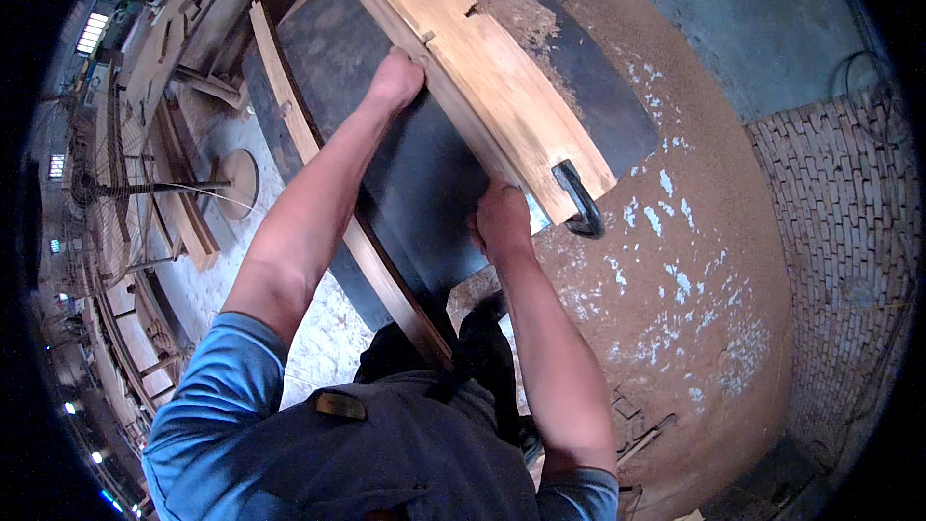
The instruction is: The person planes a long wooden strip on a workbench, then moves to a table to mark several curved wooden pieces using a set square and pen. The person also briefly handles a paper document.
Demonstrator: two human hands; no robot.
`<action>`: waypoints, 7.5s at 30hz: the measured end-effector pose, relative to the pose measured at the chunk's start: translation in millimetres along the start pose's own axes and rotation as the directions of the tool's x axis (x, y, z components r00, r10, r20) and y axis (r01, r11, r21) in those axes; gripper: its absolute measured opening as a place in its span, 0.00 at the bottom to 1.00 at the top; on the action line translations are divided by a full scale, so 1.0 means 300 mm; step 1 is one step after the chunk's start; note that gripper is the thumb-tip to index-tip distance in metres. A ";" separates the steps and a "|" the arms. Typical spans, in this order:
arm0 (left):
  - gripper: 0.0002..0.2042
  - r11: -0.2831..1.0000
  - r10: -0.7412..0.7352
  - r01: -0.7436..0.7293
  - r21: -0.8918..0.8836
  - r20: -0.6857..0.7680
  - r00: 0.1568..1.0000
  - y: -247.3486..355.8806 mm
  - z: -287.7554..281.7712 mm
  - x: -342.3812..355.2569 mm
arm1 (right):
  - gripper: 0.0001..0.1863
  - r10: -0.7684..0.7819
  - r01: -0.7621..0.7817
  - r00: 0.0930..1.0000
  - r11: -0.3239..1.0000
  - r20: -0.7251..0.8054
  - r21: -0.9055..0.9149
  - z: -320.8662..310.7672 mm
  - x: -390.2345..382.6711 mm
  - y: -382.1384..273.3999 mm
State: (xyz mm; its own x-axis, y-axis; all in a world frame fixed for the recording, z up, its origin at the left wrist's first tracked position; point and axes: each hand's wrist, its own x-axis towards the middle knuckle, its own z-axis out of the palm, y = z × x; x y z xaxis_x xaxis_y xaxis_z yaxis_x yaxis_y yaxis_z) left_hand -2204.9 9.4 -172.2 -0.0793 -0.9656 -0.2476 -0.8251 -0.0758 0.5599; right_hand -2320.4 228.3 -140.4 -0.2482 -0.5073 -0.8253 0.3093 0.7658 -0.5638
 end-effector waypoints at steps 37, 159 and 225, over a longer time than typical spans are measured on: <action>0.45 0.976 -0.194 0.202 -0.082 0.092 0.977 -0.036 -0.280 0.478 | 0.21 -0.276 0.297 0.941 0.951 0.198 -0.085 0.635 0.369 -0.479; 0.30 0.998 -0.062 0.062 0.006 0.023 0.998 0.087 0.179 -0.376 | 0.29 -0.243 0.134 0.968 0.727 -0.068 -0.674 -1.067 -0.461 0.750; 0.16 0.995 0.012 -0.016 -0.094 -0.043 0.999 -0.126 -0.001 0.202 | 0.22 0.193 -0.247 0.960 0.925 0.204 0.289 -0.115 -0.071 0.083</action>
State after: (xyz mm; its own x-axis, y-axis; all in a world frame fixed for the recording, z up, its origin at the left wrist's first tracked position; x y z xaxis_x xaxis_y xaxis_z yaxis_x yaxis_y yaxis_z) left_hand -2178.4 -46.4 -208.2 -0.0647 -0.9762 -0.2069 -0.7674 -0.0839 0.6357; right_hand -2339.1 271.9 -135.6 0.0091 -0.4200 -0.9075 0.6128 0.7195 -0.3268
